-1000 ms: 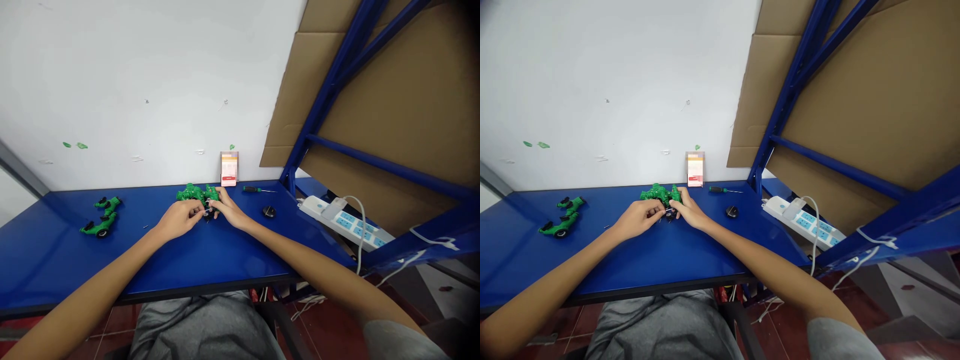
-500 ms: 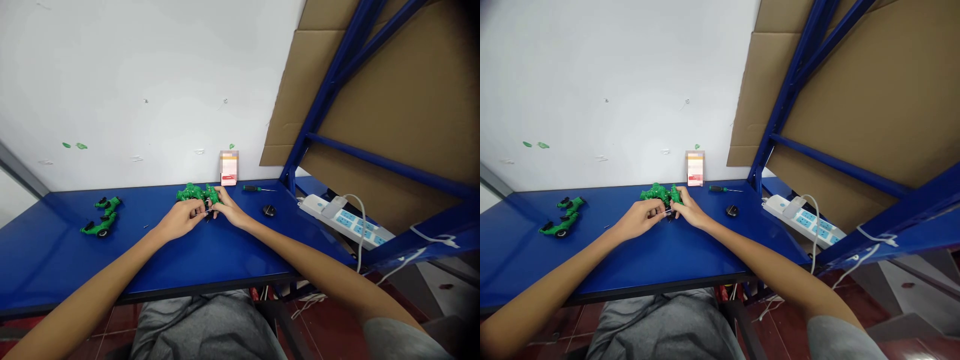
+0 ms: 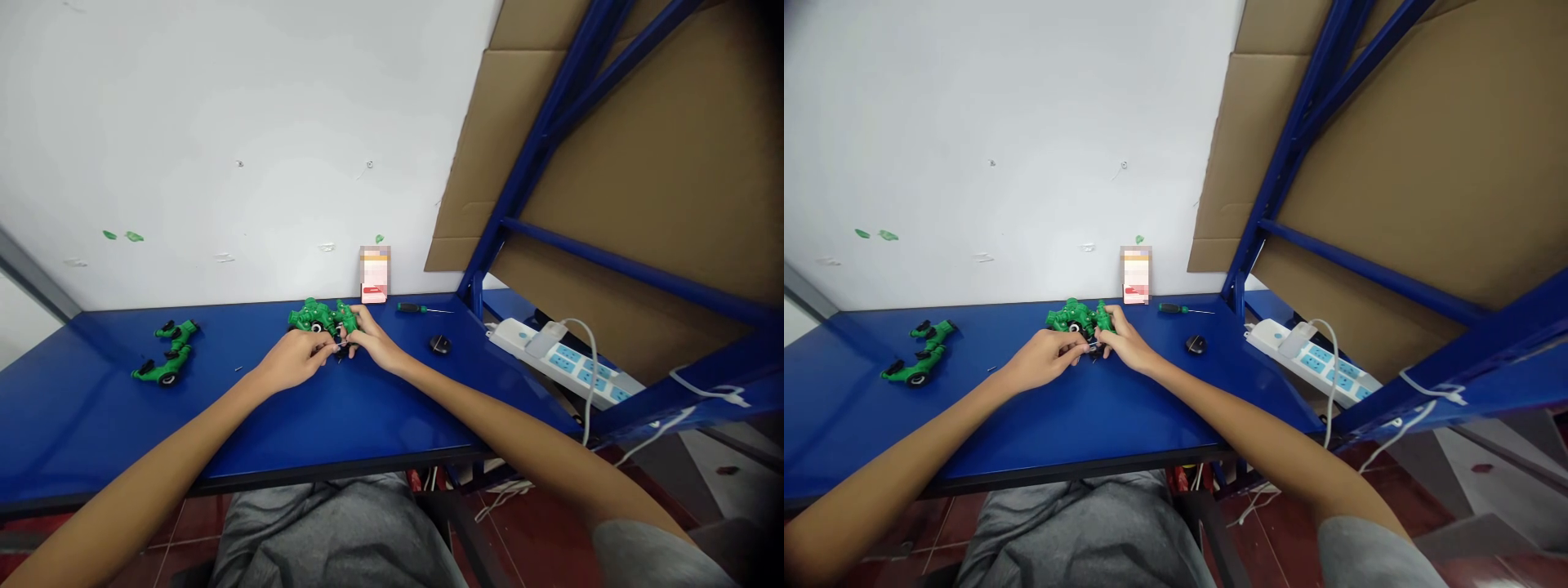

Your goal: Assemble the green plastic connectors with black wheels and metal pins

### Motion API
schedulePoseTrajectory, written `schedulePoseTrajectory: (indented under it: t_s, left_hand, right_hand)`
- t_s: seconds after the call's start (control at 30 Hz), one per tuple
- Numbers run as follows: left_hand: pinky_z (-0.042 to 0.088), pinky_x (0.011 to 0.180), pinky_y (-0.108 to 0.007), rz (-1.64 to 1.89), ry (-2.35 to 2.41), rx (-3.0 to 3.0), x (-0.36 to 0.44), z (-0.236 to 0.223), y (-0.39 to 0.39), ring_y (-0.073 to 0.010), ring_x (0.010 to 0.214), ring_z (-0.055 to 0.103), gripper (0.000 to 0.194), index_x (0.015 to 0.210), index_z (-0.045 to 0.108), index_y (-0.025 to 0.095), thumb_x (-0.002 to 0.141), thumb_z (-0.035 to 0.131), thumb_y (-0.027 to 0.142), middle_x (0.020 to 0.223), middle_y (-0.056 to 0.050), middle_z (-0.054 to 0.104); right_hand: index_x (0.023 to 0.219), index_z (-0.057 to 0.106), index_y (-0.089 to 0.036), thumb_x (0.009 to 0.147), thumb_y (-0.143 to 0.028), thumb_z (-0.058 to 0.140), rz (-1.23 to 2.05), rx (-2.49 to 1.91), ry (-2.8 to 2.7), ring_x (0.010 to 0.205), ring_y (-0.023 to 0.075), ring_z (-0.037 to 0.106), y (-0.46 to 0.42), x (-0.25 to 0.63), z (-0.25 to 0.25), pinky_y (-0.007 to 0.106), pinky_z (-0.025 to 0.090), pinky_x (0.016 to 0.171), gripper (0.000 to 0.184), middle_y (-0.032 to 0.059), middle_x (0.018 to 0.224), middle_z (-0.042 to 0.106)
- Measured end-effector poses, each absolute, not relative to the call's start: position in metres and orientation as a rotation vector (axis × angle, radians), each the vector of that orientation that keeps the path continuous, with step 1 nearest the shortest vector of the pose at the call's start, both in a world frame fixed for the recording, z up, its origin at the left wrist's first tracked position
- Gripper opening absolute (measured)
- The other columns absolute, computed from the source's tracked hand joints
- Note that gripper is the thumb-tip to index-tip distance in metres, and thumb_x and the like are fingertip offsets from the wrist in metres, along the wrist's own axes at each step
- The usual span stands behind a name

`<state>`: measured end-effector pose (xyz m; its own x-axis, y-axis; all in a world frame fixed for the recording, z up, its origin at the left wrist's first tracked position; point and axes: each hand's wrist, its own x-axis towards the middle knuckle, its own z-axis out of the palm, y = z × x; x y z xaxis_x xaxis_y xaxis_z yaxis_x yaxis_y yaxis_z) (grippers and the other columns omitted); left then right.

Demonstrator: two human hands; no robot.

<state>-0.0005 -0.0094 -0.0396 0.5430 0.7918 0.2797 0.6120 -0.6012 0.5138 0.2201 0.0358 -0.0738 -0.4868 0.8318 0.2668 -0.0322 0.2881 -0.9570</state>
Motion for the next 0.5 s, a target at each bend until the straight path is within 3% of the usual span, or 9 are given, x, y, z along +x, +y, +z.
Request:
schedulePoseTrajectory:
  t_s: [0.13, 0.3, 0.4, 0.5]
  left_hand:
    - [0.040, 0.056, -0.024, 0.709, 1.126, 2.286, 0.0017, -0.0398, -0.0112, -0.0107, 0.051, 0.053, 0.039, 0.077, 0.067, 0.017, 0.105, 0.051, 0.039, 0.068, 0.000, 0.069]
    - [0.038, 0.039, -0.021, 0.654, 1.050, 1.908, 0.0068, -0.0394, -0.0162, -0.0082, 0.039, 0.051, 0.029, 0.104, 0.065, 0.018, 0.104, 0.052, 0.044, 0.075, 0.001, 0.068]
    - [0.037, 0.031, -0.020, 0.677, 1.038, 1.827, 0.0085, -0.0384, -0.0185, -0.0109, 0.043, 0.059, 0.031, 0.109, 0.060, 0.020, 0.096, 0.066, 0.048, 0.079, 0.002, 0.064]
    - [0.046, 0.037, -0.019, 0.769, 1.004, 1.831, 0.0082, -0.0388, -0.0177, -0.0116, 0.051, 0.063, 0.030, 0.103, 0.058, 0.021, 0.094, 0.069, 0.047, 0.078, 0.003, 0.060]
  right_hand:
    - [0.123, 0.043, -0.026, 0.084, -0.023, 0.058, 1.320, -0.716, -1.729, 0.080, 0.0164, 0.064, 0.0343, 0.2203, -0.0716, 0.031, 0.057, 0.064, 0.042, -0.0022, 0.095, 0.057]
    - [0.125, 0.042, -0.026, 0.084, -0.024, 0.059, 1.306, -0.690, -1.736, 0.076, 0.0151, 0.063, 0.0344, 0.2216, -0.0714, 0.031, 0.057, 0.065, 0.045, -0.0026, 0.097, 0.057]
    - [0.127, 0.041, -0.027, 0.083, -0.024, 0.059, 1.261, -0.703, -1.763, 0.073, 0.0143, 0.062, 0.0359, 0.2225, -0.0733, 0.032, 0.056, 0.067, 0.047, -0.0033, 0.097, 0.057]
    - [0.125, 0.040, -0.026, 0.085, -0.025, 0.057, 1.240, -0.714, -1.778, 0.071, 0.0141, 0.061, 0.0369, 0.2231, -0.0733, 0.033, 0.055, 0.066, 0.044, -0.0036, 0.096, 0.057]
